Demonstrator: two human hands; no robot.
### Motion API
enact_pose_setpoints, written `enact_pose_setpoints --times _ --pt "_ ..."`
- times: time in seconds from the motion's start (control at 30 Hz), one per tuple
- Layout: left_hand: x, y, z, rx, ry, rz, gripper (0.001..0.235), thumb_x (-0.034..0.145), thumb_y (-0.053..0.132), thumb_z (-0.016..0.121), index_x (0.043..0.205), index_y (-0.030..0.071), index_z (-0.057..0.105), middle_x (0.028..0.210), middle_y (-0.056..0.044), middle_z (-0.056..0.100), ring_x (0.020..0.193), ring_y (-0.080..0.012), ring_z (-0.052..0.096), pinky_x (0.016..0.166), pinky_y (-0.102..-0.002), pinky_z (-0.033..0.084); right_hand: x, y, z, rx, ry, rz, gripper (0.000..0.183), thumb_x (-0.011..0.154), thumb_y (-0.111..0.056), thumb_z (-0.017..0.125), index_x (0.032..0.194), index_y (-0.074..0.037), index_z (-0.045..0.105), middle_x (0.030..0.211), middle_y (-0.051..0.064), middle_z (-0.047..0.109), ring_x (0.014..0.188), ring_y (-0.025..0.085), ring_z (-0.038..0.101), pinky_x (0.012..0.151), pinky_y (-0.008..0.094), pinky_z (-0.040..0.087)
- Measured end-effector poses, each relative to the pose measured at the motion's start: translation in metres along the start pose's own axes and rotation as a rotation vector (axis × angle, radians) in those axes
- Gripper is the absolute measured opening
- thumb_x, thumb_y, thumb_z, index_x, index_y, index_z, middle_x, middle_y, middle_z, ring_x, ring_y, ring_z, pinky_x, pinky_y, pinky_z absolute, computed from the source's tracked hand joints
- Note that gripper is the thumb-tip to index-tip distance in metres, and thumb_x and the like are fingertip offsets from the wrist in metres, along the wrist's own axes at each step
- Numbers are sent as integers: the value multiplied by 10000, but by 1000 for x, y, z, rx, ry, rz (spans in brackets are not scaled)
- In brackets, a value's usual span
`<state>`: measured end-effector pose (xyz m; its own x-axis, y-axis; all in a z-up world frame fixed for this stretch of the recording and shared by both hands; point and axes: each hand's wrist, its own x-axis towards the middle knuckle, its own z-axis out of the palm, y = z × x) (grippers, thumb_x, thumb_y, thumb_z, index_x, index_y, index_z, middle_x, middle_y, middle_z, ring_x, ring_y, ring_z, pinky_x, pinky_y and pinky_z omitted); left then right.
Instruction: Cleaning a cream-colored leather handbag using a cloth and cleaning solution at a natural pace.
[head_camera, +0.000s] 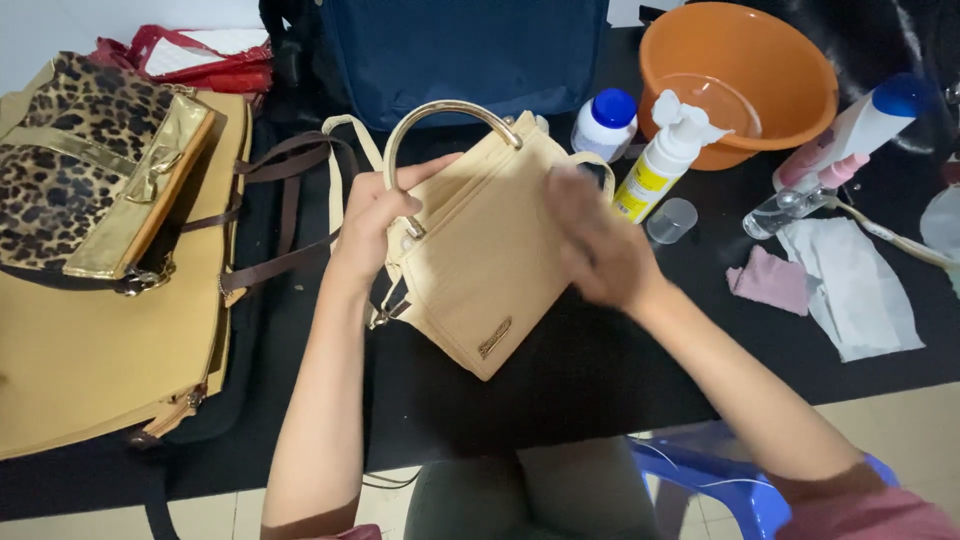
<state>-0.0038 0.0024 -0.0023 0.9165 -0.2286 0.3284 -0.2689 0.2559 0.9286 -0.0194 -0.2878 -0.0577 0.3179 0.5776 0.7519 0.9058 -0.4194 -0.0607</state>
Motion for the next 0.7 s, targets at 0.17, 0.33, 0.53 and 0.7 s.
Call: enact_pose_setpoints --times 0.17,0.33,0.53,0.7 --pt "0 8 2 77 -10 -11 645 652 226 557 1255 73 732 850 -144 738 806 -166 658 773 -302 567 33 -24 27 65 21 344 695 1060 -436 419 1643 -80 291 1715 147 220 1579 369 183 1300 473 147" --pt "-1 8 2 92 7 -31 631 669 232 562 1255 68 731 856 -141 735 807 -163 644 787 -309 557 13 -58 22 80 -53 193 712 970 -491 457 1502 -21 507 1596 182 430 1460 408 418 1227 483 310" --pt "-3 14 7 146 -15 -22 642 659 234 560 1258 83 735 783 -125 712 740 -148 602 749 -274 522 -20 -7 -2 -14 8 216 606 1010 -396 425 1456 -14 574 1452 244 565 1326 459 526 1099 518 454" --pt "-4 -11 -10 139 -6 -27 654 667 218 556 1280 65 724 729 -133 687 739 -143 590 701 -229 495 6 -19 17 31 94 356 579 1057 -316 384 1539 -9 476 1605 216 410 1490 410 334 1267 498 218"
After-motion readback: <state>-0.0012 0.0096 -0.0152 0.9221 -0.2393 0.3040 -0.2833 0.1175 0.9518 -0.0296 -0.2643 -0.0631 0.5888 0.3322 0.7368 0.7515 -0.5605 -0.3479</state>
